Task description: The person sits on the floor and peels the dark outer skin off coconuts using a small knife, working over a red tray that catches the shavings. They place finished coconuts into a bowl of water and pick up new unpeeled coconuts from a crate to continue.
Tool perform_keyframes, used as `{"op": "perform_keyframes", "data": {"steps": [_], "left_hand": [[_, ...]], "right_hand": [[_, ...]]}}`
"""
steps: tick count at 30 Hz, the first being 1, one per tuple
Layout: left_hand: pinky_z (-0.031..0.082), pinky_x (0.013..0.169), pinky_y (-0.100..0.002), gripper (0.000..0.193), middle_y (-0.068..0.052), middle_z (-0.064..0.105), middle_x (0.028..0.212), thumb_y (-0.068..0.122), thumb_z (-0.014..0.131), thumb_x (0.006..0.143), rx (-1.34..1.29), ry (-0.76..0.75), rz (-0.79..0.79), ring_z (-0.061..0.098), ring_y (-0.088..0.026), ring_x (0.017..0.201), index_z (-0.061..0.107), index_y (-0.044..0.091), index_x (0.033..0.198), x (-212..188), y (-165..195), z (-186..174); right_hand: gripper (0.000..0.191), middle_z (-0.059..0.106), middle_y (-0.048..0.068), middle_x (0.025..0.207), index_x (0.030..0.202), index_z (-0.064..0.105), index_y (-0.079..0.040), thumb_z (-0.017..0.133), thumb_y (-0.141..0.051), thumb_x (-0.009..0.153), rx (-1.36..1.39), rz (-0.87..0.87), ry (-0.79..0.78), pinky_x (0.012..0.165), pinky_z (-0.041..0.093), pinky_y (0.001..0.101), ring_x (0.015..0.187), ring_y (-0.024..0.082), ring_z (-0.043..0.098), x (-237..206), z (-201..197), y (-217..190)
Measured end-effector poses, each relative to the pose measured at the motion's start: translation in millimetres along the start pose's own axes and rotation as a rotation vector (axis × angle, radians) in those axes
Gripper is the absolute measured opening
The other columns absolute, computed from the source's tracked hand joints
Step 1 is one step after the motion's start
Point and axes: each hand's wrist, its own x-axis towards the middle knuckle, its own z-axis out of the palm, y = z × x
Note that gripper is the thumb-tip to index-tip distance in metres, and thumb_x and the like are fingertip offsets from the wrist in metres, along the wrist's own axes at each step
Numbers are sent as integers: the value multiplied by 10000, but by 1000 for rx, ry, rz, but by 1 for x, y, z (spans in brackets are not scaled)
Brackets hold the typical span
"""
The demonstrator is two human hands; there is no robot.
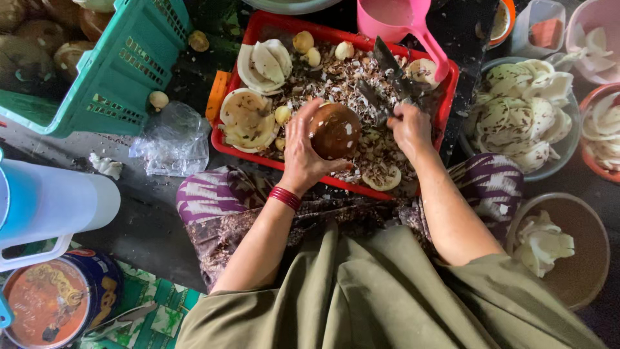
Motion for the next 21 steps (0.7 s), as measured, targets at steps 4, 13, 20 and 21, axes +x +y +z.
{"op": "perform_keyframes", "data": {"steps": [4, 13, 20, 21], "left_hand": [[420, 1165, -442, 1248, -164, 497, 1474, 347, 1017, 508, -312, -65, -338, 518, -338, 1377, 342, 116, 1533, -5, -10, 0], [445, 1122, -444, 1158, -164, 538, 1381, 317, 1016, 524, -110, 3, -241, 540, -345, 1297, 395, 65, 1468, -5, -6, 11], [474, 1134, -431, 1116, -166, 508, 1393, 255, 990, 547, -47, -56, -281, 539, -340, 1312, 425, 122, 1500, -2, 4, 17], [480, 1142, -428, 1113, -166, 499, 1398, 242, 984, 547, -42, -42, -272, 540, -340, 1316, 426, 131, 1503, -3, 6, 18]], "right_hand": [[392, 705, 91, 940, 1309, 654, -111, 645, -142, 918, 482, 220, -24, 442, 503, 300, 539, 110, 600, 12, -41, -51], [513, 613, 3, 903, 1349, 688, -137, 559, -412, 936, 632, 284, -396, 356, 441, 232, 491, 40, 512, -37, -77, -150], [632, 566, 138, 832, 1151, 732, -26, 534, -608, 1006, 703, 385, -288, 406, 344, 264, 553, 132, 448, -26, -43, -118], [619, 590, 140, 863, 1132, 717, -18, 540, -599, 1011, 648, 338, -263, 427, 364, 275, 588, 144, 467, -25, -38, -115]]}}
